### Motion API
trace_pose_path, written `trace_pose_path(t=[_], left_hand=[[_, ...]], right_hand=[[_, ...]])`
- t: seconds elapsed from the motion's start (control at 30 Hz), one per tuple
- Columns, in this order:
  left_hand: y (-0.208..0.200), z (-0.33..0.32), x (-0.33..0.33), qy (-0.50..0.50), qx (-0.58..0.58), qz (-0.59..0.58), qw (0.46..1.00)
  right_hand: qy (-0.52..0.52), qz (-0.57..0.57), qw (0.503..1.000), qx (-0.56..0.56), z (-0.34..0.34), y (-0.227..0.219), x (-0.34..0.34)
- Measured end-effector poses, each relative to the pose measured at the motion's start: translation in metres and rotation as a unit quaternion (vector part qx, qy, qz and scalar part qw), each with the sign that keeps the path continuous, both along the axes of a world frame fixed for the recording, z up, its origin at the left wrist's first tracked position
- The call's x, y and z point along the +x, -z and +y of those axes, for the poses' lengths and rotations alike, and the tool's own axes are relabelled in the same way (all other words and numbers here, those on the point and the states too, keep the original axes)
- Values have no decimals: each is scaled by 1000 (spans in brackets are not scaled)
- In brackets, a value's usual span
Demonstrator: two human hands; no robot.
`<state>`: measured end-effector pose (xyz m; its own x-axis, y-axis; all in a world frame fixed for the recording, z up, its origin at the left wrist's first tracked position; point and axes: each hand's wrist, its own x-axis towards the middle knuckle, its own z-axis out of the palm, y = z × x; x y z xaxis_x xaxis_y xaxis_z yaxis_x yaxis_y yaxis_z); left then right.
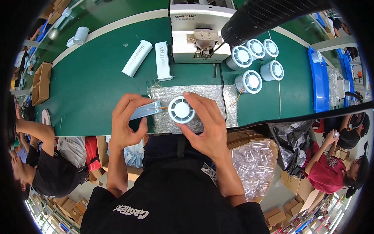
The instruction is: The person assembles portable handheld fans by hand, joining fan handles, fan housings, and fan blades with screws. An electric screwdriver is used to secure the screws.
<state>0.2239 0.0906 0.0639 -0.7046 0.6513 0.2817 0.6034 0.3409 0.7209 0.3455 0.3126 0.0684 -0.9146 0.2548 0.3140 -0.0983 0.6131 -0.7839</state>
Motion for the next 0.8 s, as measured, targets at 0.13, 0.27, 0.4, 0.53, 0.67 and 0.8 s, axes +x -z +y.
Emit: trace_pose_path(t=[0.13,0.27,0.4,0.53,0.67,0.8], left_hand=[[4,1,-1,3,29,21,999],[-3,-8,-11,-10,34,33,999],[-2,-26,-25,-41,15,29,999],[2,-37,-28,-53,16,-2,998],[-17,-31,-41,-29,156,-34,987],[-26,-2,-74,-94,39,-26,994]], right_hand=[[-37,1,999,-26,-7,-2,-13],[-51,6,998,-42,-15,0,-26],[-81,6,994,-71,-38,11,-40],[-88,-12,991,-98,-42,0,-41],[13,56,992,-112,-13,1,-5],[293,101,951,-1,25,11,14]])
